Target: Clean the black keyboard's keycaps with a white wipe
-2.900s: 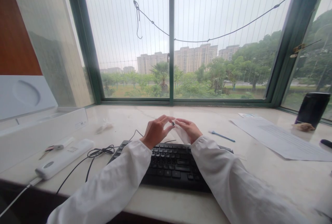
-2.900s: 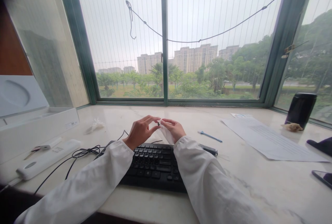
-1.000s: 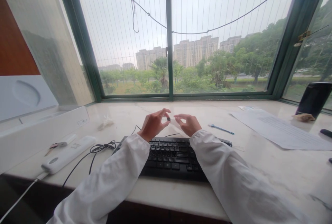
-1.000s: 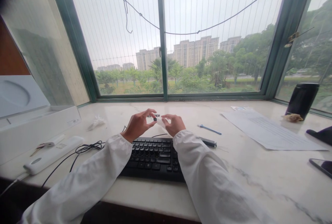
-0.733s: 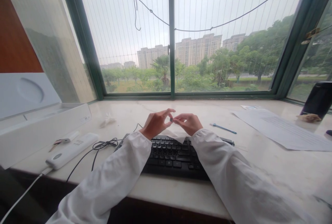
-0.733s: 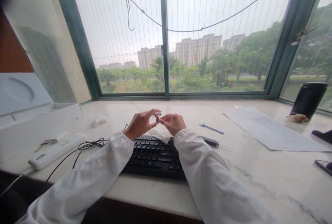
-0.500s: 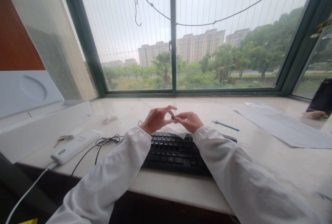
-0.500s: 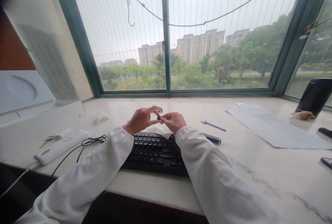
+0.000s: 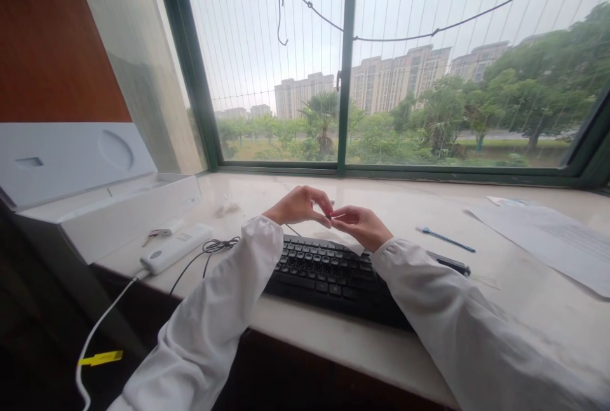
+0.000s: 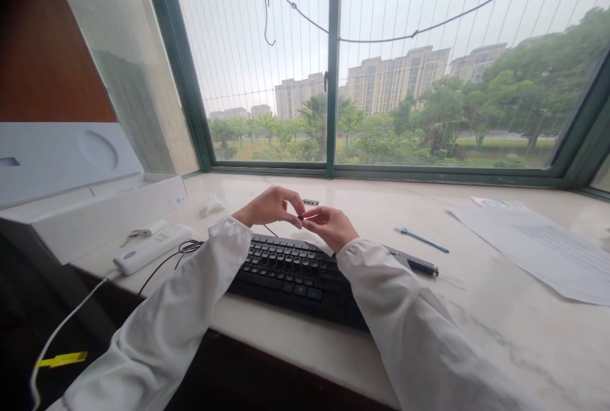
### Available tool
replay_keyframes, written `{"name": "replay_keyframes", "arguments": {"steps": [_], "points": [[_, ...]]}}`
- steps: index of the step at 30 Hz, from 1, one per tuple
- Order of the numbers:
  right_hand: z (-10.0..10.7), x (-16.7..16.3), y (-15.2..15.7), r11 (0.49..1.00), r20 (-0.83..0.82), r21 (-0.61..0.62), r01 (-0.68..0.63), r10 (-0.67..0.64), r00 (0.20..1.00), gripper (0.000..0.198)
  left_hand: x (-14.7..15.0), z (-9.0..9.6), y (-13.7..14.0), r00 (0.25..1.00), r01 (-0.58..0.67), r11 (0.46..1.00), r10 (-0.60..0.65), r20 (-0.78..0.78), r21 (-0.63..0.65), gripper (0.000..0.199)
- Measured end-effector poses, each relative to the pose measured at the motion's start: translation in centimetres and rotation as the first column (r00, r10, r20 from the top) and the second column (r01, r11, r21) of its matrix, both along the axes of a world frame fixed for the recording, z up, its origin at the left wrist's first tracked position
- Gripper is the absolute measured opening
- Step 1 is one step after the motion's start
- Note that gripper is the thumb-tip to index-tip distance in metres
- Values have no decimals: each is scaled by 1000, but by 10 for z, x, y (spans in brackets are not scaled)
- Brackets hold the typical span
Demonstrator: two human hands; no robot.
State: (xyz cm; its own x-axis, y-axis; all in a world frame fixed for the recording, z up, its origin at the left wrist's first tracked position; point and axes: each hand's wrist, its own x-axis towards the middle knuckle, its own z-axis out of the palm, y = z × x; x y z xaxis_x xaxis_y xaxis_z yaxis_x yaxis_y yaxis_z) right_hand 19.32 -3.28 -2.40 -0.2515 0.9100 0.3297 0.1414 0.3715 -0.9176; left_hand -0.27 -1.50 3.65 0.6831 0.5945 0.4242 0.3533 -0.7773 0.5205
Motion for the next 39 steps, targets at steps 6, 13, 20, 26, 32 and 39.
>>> {"name": "replay_keyframes", "arguments": {"steps": [6,13,20,26,32,39], "points": [[-4,-6,-4,999,122,20,41,-43,992,30,-4,-3,5,997,-27,990,16,-82,-135,25],[-5,-9,-12,989,325,147,-17,-32,945,32,-10,0,4,984,-19,976,-19,-175,-217,32],[2,-18,-27,977,511,211,16,-124,851,28,-24,9,5,956,-38,942,-64,-287,-335,42],[-2,-48,-45,932,676,360,-40,-231,700,22,-51,7,17,763,-300,871,-26,-646,-390,49],[-6,-64,-53,921,743,367,-134,-203,637,20,-54,8,15,747,-283,858,-83,-660,-428,49],[-9,-64,-49,955,717,273,-116,-121,687,22,-50,12,11,714,-310,773,-195,-672,-554,45]]}}
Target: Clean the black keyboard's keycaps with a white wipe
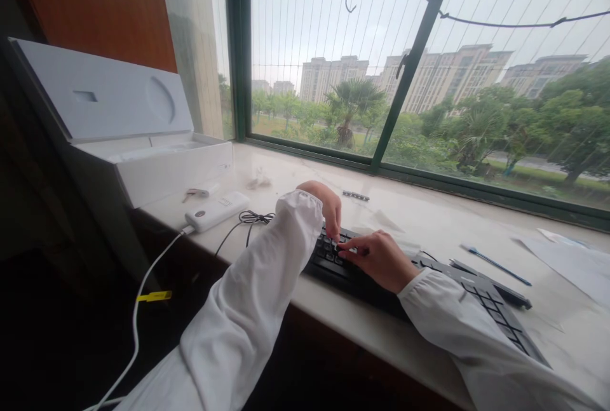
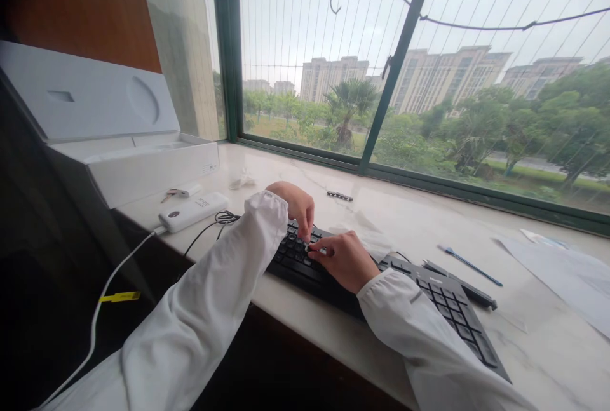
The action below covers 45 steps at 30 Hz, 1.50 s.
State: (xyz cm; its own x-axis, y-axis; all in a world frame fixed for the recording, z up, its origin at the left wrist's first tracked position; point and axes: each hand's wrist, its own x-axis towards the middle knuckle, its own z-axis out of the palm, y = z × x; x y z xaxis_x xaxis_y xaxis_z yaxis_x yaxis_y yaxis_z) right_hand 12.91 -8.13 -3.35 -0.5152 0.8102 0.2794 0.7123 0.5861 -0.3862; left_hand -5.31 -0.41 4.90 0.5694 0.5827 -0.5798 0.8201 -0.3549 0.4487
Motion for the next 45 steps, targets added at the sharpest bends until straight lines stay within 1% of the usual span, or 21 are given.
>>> {"name": "replay_keyframes", "arguments": {"steps": [2,5,8,11,19,25,30,34,37,40,43,45], "points": [[-1,0,2,1000,-16,-20,2,-3,1000,22,3,-2,0,999,2,1000,-2,-34,-21,45],[-2,1,4,996,-58,-87,9,-14,998,25,8,-5,1,997,8,1000,-9,-77,-21,47],[-2,1,5,988,-103,-157,-1,-15,995,29,12,-8,2,995,18,999,-21,-96,-31,49],[-2,2,5,981,-124,-192,-9,-15,992,31,15,-9,2,994,11,1000,-14,-108,-24,52],[-8,4,7,981,-158,-189,-34,4,987,39,16,-11,2,995,-3,1000,1,-95,-18,51],[-9,5,8,978,-198,-201,-61,20,980,39,14,-12,1,997,-12,1000,12,-72,-11,50],[-9,4,8,976,-191,-214,-38,-4,981,40,15,-10,0,995,-40,999,39,-89,-13,44],[-10,3,6,967,-237,-253,-37,-24,971,43,16,-9,0,994,-27,1000,27,-109,-6,38],[-10,2,4,962,-260,-274,-18,-56,964,41,16,-9,0,993,-12,1000,14,-120,14,34],[-7,1,3,955,-250,-298,3,-81,965,42,14,-9,1,994,4,1000,-4,-113,5,37],[-5,0,3,949,-235,-315,-7,-71,969,45,12,-8,1,994,3,1000,-3,-112,0,46],[-4,-1,2,952,-226,-305,-6,-66,972,43,11,-8,2,994,-10,1000,10,-106,-3,49]]}}
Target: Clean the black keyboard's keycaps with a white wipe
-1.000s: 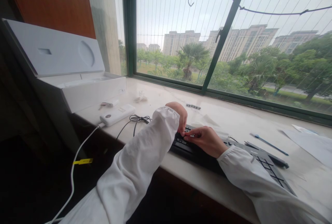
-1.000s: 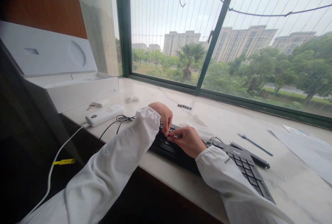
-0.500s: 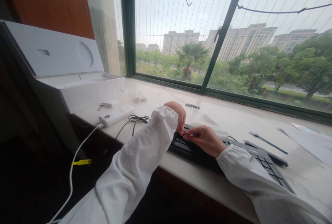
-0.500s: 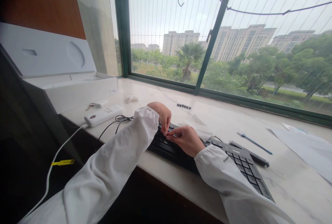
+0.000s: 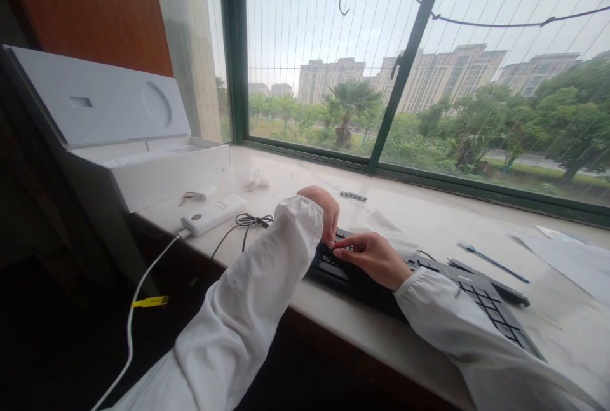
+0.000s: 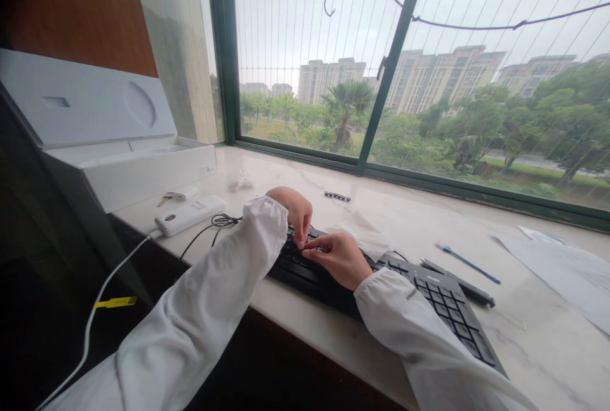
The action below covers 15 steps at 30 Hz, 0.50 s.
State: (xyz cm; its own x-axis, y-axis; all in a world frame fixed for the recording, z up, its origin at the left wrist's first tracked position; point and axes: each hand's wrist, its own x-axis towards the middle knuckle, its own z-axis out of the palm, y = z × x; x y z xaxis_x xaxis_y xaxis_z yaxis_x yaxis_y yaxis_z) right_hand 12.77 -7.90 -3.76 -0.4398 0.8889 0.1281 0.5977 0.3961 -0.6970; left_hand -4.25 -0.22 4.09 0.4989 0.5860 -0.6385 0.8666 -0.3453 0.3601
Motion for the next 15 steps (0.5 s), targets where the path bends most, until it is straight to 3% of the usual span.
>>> {"name": "replay_keyframes", "arguments": {"steps": [9,15], "points": [[3,-1,-4,993,51,108,43,-49,997,32,1,-2,0,1000,-18,1000,19,18,-16,43],[2,1,-2,998,46,54,43,-45,998,35,2,-4,0,999,-26,999,27,29,-22,37]]}}
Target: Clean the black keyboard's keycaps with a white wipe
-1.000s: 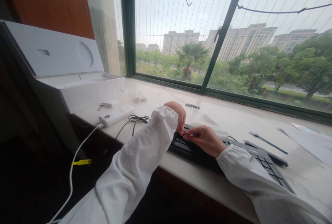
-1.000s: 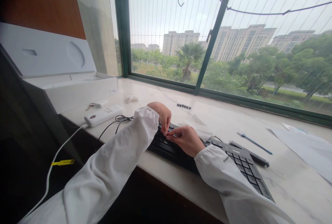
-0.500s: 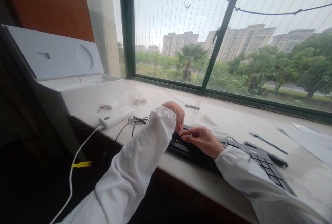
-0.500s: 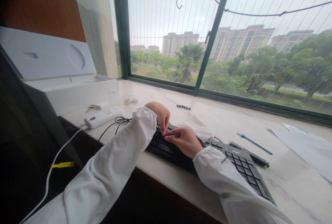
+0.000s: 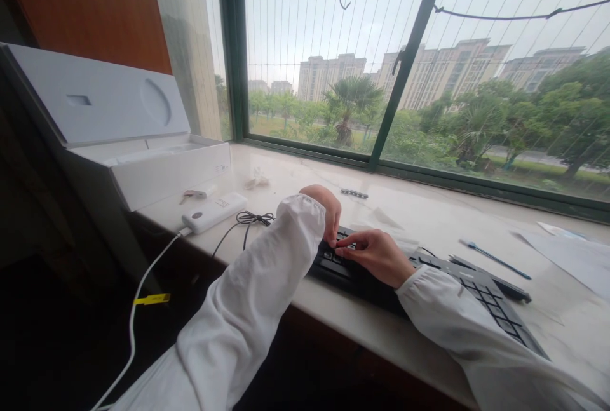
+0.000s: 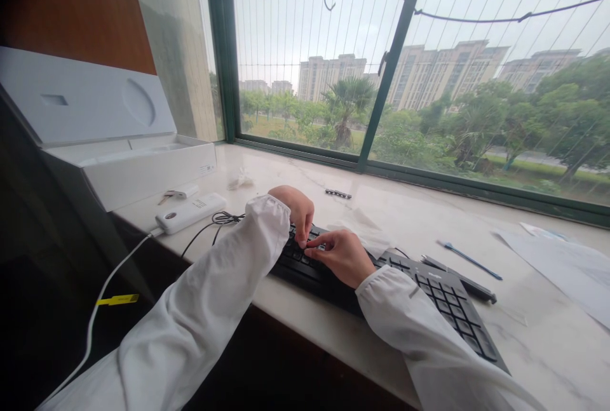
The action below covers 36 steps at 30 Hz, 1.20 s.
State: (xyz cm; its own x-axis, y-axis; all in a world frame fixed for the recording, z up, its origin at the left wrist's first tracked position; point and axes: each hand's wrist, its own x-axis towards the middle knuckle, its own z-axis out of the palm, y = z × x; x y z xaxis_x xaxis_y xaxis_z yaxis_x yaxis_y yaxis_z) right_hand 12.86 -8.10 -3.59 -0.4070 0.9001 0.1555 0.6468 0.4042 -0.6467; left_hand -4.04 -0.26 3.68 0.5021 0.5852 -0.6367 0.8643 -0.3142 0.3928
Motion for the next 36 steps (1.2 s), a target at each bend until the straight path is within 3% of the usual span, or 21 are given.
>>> {"name": "replay_keyframes", "arguments": {"steps": [10,20,31,36], "points": [[-2,-1,0,999,3,31,-25,25,1000,38,1,-3,3,1000,19,1000,-19,11,-5,40],[2,-2,-6,996,34,89,15,-18,999,27,1,0,0,1000,21,1000,-21,16,10,38],[-3,-1,-2,1000,-40,-8,-6,6,999,34,1,-1,0,999,46,998,-46,10,31,39],[-5,-2,-2,999,-19,33,1,-1,1000,33,3,3,-6,1000,16,998,-16,10,60,28]]}}
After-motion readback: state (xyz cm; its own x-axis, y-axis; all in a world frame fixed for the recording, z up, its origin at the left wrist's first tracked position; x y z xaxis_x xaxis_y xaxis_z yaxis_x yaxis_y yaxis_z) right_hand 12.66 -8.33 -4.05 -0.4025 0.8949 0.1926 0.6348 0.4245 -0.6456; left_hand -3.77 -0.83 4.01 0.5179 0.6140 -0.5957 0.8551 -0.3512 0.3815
